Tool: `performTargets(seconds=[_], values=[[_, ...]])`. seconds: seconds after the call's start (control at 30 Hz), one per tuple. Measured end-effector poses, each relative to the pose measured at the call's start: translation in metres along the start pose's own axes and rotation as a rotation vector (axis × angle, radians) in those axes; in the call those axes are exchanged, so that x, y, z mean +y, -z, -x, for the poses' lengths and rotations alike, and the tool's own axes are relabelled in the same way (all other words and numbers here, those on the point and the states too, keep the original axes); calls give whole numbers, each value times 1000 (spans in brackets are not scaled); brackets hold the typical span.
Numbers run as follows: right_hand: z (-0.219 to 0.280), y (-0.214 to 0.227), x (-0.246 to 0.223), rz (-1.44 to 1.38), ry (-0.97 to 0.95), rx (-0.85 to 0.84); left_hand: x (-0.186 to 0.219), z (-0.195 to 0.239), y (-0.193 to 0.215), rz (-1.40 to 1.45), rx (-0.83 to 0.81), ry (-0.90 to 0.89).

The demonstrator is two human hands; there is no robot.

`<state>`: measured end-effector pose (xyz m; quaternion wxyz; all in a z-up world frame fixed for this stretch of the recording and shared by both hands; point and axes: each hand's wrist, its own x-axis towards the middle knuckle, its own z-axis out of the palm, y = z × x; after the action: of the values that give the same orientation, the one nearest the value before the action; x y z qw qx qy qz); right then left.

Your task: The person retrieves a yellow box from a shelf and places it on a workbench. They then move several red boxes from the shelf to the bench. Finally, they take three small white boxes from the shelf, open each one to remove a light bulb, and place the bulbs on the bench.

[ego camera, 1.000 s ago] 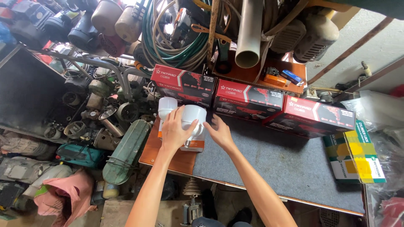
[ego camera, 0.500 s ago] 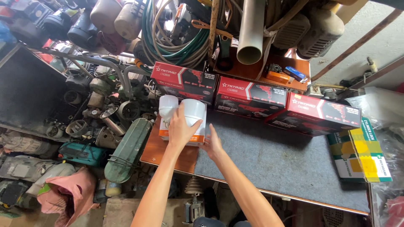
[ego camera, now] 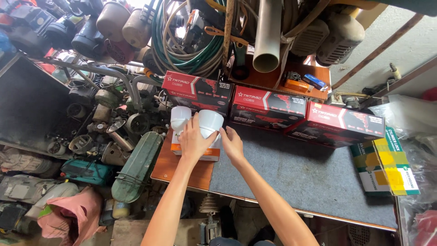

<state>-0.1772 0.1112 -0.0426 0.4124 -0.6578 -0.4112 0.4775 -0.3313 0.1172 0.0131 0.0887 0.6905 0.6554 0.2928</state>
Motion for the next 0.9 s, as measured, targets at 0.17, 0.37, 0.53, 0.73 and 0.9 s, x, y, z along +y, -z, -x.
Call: performTargets(seconds=[0.17, 0.37, 0.53, 0.73, 0.9], values=[[2, 5, -7, 69, 17, -47, 6, 3, 1, -7, -23, 1], [-3, 12, -4, 52, 22, -52, 13, 4, 9, -10, -27, -16], [3, 30, -3, 186, 300, -65, 24, 6, 18, -33, 47, -108], [41, 102, -44, 486, 866, 10, 63, 1, 44, -70, 58, -492], [84, 203, -85, 718, 1057, 142, 130, 1, 60, -54, 40, -685]])
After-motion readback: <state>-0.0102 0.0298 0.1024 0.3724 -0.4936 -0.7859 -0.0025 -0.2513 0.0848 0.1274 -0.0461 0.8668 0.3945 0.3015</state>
